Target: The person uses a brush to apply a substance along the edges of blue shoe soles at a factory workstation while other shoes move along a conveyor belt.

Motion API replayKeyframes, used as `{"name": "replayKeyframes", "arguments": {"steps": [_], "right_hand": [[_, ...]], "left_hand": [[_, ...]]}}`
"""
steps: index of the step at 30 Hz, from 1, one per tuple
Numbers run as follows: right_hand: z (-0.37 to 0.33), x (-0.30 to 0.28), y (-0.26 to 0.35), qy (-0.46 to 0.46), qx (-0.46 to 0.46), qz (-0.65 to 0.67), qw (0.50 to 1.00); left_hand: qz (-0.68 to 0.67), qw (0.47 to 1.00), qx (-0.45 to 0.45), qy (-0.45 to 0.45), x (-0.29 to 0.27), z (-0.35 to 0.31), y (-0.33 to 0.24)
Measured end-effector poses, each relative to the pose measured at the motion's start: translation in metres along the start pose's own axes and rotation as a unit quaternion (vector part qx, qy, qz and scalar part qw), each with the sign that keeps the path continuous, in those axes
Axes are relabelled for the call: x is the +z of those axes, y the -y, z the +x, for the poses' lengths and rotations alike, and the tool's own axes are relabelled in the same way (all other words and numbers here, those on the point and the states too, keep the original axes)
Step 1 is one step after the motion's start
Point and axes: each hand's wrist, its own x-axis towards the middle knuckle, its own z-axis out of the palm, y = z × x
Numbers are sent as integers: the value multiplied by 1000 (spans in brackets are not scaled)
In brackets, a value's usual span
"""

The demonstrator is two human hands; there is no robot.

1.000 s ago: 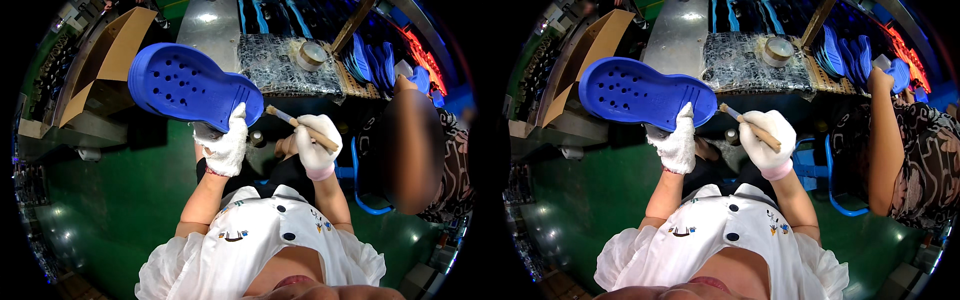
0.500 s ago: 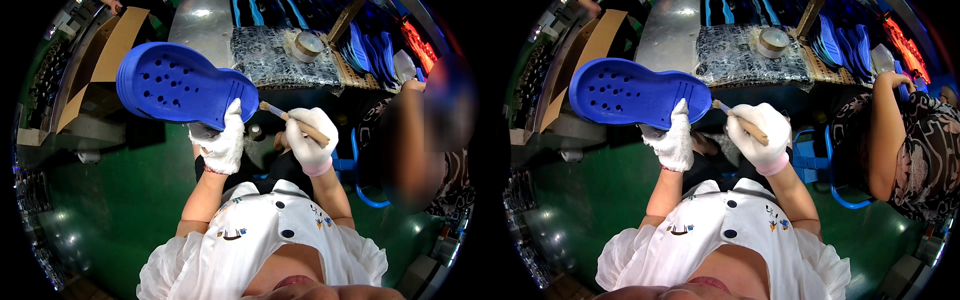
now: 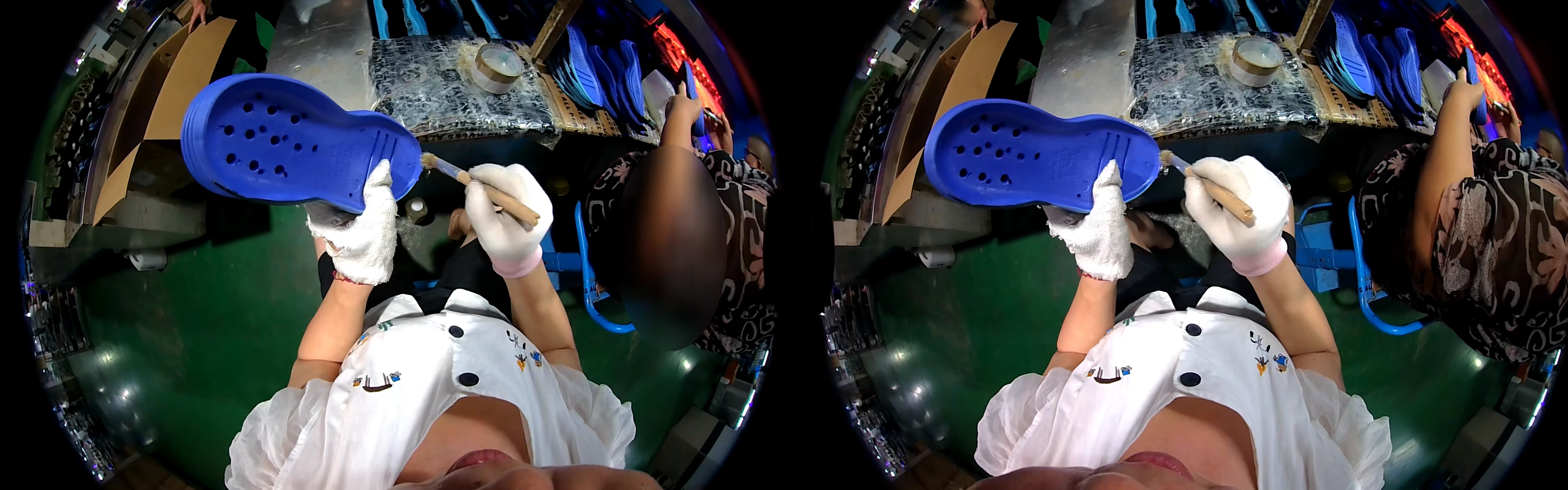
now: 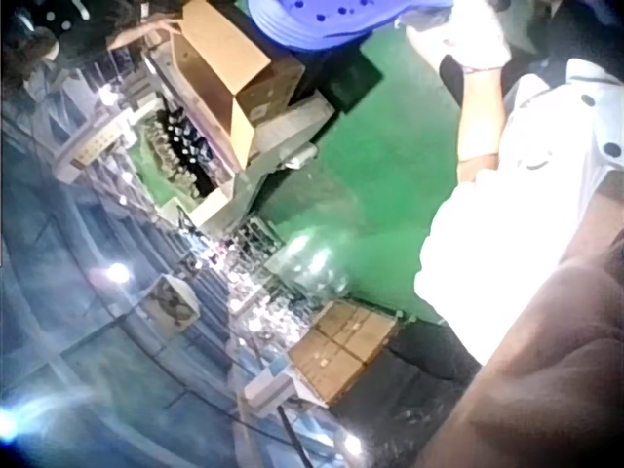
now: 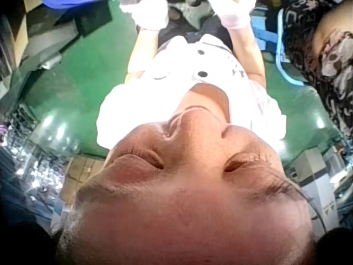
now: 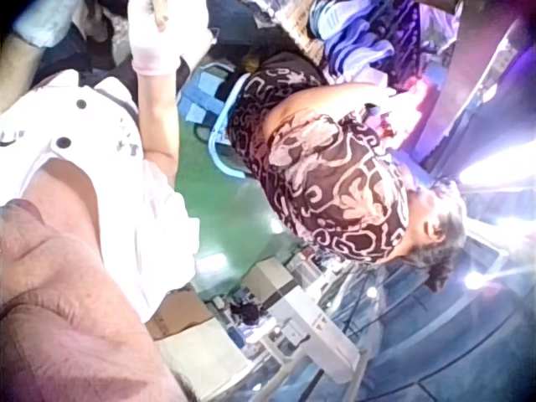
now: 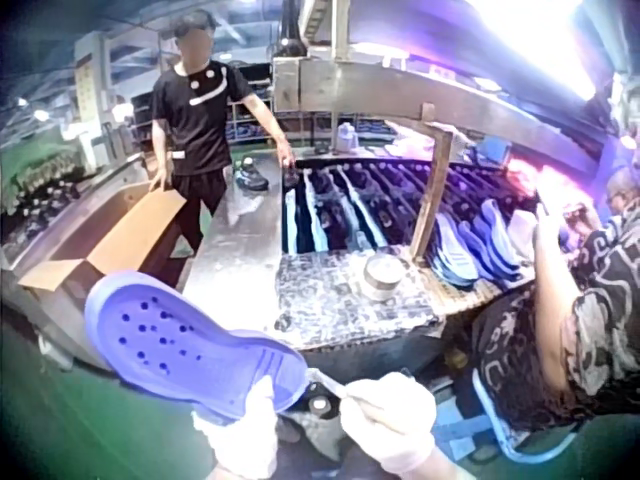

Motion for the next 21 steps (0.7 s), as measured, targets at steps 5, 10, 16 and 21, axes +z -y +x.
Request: {"name": "replayKeyframes", "arguments": {"steps": [5,10,16,21], "right_hand": [[-1,-3,-1,-21,-1,-17,1000],[-6,-2,-7,-20,-30,-40,999],[-11,1,-2,-22,-14,-23,999],[-17,-9,-22,-61,52,-3,997]], "left_hand": [[-5,1000,-12,2,2,0,0],[43,999,20,16,2,0,-1],[2,1000,-16,-27,5,-1,6],[6,994,-59,-88,-1,18,16]]}}
